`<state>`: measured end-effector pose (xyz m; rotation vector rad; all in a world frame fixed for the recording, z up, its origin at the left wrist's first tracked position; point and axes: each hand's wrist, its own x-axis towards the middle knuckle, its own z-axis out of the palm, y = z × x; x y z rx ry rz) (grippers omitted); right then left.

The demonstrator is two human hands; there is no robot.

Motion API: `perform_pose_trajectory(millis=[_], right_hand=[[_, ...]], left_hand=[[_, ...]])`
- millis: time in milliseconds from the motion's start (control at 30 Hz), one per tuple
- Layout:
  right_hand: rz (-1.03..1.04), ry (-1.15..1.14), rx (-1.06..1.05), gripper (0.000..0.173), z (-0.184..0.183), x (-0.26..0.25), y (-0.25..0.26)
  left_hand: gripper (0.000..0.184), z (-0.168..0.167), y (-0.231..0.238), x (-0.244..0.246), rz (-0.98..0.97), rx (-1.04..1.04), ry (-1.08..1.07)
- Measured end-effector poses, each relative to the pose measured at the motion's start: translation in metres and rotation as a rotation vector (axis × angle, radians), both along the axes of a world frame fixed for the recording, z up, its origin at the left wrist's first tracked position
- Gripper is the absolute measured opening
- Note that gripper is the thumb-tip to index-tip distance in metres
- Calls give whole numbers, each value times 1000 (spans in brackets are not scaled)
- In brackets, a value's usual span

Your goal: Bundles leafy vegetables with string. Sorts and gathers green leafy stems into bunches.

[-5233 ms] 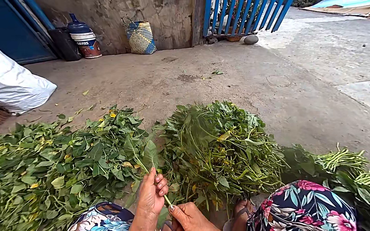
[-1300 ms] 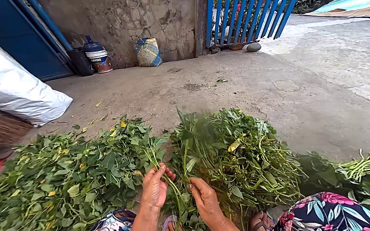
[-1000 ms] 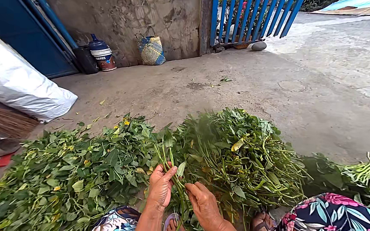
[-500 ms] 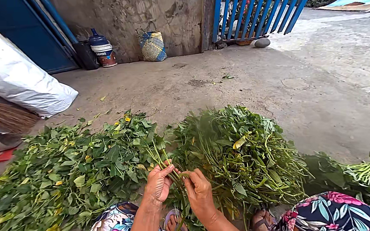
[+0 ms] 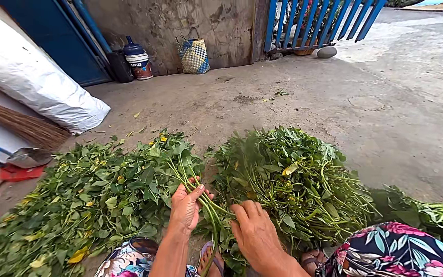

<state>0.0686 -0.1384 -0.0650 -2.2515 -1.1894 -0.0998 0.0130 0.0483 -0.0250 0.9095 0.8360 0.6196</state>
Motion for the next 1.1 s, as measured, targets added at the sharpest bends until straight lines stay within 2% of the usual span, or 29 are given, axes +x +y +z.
perform_pose_trajectory(millis=[67, 133, 200, 300, 400, 433, 500, 567, 633, 733, 800, 867, 933, 967, 1033, 1100], right_hand=[[75, 82, 6, 38, 13, 0, 16], [107, 159, 80, 30, 9, -5, 29], [73, 204, 205, 27, -3, -16, 37], [-19, 118, 315, 28, -20, -28, 50], [-66, 105, 312, 45, -36, -31, 58], [-43, 194, 244, 53, -38, -28, 58], [94, 581, -2, 68, -38, -4, 56], [99, 878, -95, 75, -62, 34, 63], [-44, 968, -159, 65, -102, 73, 79], [-235, 978, -387, 47, -149, 120, 117], [-314, 1023, -474, 47, -172, 138, 144], [-366, 1125, -443, 53, -201, 146, 163], [-350, 1207, -469, 62, -220, 148, 169], [-316, 1198, -512, 61, -225, 149, 169], [-247, 1110, -542, 42, -230, 146, 163], [-190, 1041, -429, 31, -222, 139, 151]], left_hand=[[26, 11, -10, -3, -49, 33, 8], [23, 20, -13, -6, -70, 66, 23], [19, 26, -9, -9, -60, 83, 49], [17, 27, 0, -9, -30, 93, 72], [16, 18, 9, -6, 30, 92, 99], [16, 15, 14, -6, 46, 90, 108], [18, 7, 27, -8, 85, 95, 126], [20, 2, 43, -12, 132, 112, 141], [18, 4, 53, -15, 187, 105, 141], [16, 4, 55, -14, 185, 67, 134], [15, 2, 53, -14, 161, 37, 144], [15, 3, 51, -16, 138, 24, 171], [17, 4, 50, -19, 124, 43, 184], [18, 5, 50, -19, 119, 57, 185], [26, 5, 52, -22, 112, 89, 176], [28, 2, 53, -22, 126, 102, 162]])
